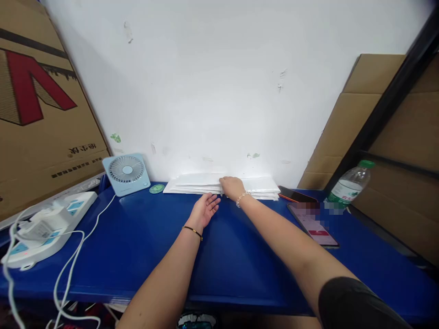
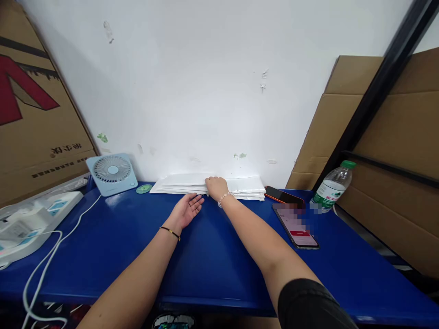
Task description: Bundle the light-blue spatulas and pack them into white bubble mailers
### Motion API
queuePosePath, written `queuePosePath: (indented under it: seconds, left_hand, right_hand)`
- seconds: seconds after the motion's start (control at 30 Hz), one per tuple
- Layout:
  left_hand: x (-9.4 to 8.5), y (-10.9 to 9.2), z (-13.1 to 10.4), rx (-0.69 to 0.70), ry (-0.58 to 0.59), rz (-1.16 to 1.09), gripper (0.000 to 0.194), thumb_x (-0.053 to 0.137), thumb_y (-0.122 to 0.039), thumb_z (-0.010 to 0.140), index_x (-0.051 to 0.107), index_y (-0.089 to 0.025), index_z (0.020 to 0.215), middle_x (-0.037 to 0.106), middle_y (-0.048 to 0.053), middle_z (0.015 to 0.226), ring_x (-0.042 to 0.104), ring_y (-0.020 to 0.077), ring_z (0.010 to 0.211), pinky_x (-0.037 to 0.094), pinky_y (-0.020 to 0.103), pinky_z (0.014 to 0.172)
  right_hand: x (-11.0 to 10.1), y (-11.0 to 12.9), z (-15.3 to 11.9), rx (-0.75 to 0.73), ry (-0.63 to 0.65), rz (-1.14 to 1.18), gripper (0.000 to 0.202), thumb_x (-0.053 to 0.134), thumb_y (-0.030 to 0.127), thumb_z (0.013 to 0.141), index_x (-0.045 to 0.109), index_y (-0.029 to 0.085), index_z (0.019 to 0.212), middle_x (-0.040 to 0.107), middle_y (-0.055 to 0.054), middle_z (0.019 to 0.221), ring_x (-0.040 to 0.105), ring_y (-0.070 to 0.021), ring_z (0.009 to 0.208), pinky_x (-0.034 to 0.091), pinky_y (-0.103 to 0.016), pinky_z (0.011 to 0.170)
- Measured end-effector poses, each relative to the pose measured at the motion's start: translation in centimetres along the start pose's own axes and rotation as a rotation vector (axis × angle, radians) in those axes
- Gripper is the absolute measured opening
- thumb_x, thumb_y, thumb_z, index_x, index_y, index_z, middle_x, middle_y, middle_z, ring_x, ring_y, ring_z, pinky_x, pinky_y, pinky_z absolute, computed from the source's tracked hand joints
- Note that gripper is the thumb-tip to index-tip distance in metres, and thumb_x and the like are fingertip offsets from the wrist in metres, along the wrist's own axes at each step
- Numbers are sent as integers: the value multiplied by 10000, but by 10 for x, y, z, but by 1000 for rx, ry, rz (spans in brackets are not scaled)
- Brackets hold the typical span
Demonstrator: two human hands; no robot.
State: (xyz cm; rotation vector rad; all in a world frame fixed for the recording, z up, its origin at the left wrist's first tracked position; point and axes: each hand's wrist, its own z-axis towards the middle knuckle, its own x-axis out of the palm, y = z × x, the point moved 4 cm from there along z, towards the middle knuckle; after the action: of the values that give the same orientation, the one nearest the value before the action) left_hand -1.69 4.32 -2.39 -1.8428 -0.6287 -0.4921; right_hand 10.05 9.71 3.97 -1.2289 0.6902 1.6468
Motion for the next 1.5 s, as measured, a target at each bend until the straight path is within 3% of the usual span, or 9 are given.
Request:
queuePosePath:
  seconds: [0.2, 0.37, 0.47, 0.53, 0.63, 0.73, 0.9, 1.3, 1.5]
  left_hand:
    - [15, 2, -12, 59, 99, -180, 266, 607, -419, 795, 567, -216, 962, 614, 70, 1097, 619, 184, 991, 515, 288, 768]
    - [15, 0, -15, 225, -28, -410, 201, 616, -340, 781, 581, -202, 923, 645, 29, 914, 639, 153, 861, 516, 280, 795]
    - [17, -3, -20, 389, -19, -366, 167, 639, -243, 752, 594, -171, 897, 657, 32, 862, 641, 146, 848, 508, 266, 825]
    - [22, -7, -27, 524, 7, -285, 235, 667, -200, 726, 598, -186, 950, 666, 24, 898, 638, 145, 884, 501, 265, 846]
    - [33, -13, -39, 616, 56, -190, 340, 703, -232, 710, 585, -218, 1028, 667, 17, 936, 635, 162, 925, 506, 288, 848]
    - [46, -24, -52, 688, 94, -127, 409, 735, -248, 690, 573, -234, 1065, 663, 21, 942, 620, 181, 987, 502, 288, 860]
    - [63, -49, -73, 775, 152, -42, 458, 754, -266, 676, 554, -243, 1087, 654, 28, 968, 602, 201, 1040, 494, 294, 886]
    - [71, -127, -114, 1013, 199, 179, 483, 739, -367, 669, 535, -215, 1079, 629, 46, 1034, 592, 222, 1049, 480, 340, 914]
    - [62, -139, -117, 1144, 143, 555, 685, 780, -306, 596, 485, -220, 1209, 579, 66, 1144, 535, 253, 1124, 384, 416, 1008]
  right_hand:
    - [-27, -11, -52, -44, -102, 61, 312, 371, 208, 934, 563, 208, 1180, 687, -99, 1066, 655, -215, 928, 475, -299, 772]
    - [-28, -22, -130, -375, -97, 224, 339, 370, 175, 931, 590, 226, 1184, 650, -65, 1188, 638, -193, 1018, 494, -311, 843]
    - [-15, -35, -151, -298, -41, 367, 349, 393, 188, 923, 578, 238, 1215, 628, -69, 1221, 609, -203, 1082, 484, -356, 908]
    - [-4, -47, -156, -161, 7, 512, 455, 501, 297, 887, 465, 247, 1338, 535, -89, 1337, 551, -232, 1168, 465, -394, 953]
    - [14, -60, -159, -4, 87, 696, 921, 685, 483, 719, 220, 224, 1471, 338, -140, 1477, 413, -288, 1296, 394, -452, 1031]
    - [26, -64, -159, 38, 146, 767, 1064, 726, 549, 635, 179, 208, 1482, 297, -158, 1492, 326, -308, 1347, 308, -484, 1084]
    - [25, -50, -150, 15, 124, 709, 1029, 714, 599, 618, 265, 210, 1458, 357, -156, 1459, 356, -329, 1321, 312, -510, 1066]
    - [21, -35, -144, -108, 163, 512, 611, 447, 623, 841, 467, 292, 1355, 424, -78, 1429, 299, -316, 1354, 267, -518, 1085]
    - [21, -32, -147, -178, 169, 499, 513, 372, 536, 914, 435, 321, 1375, 399, -49, 1452, 296, -284, 1363, 248, -498, 1104]
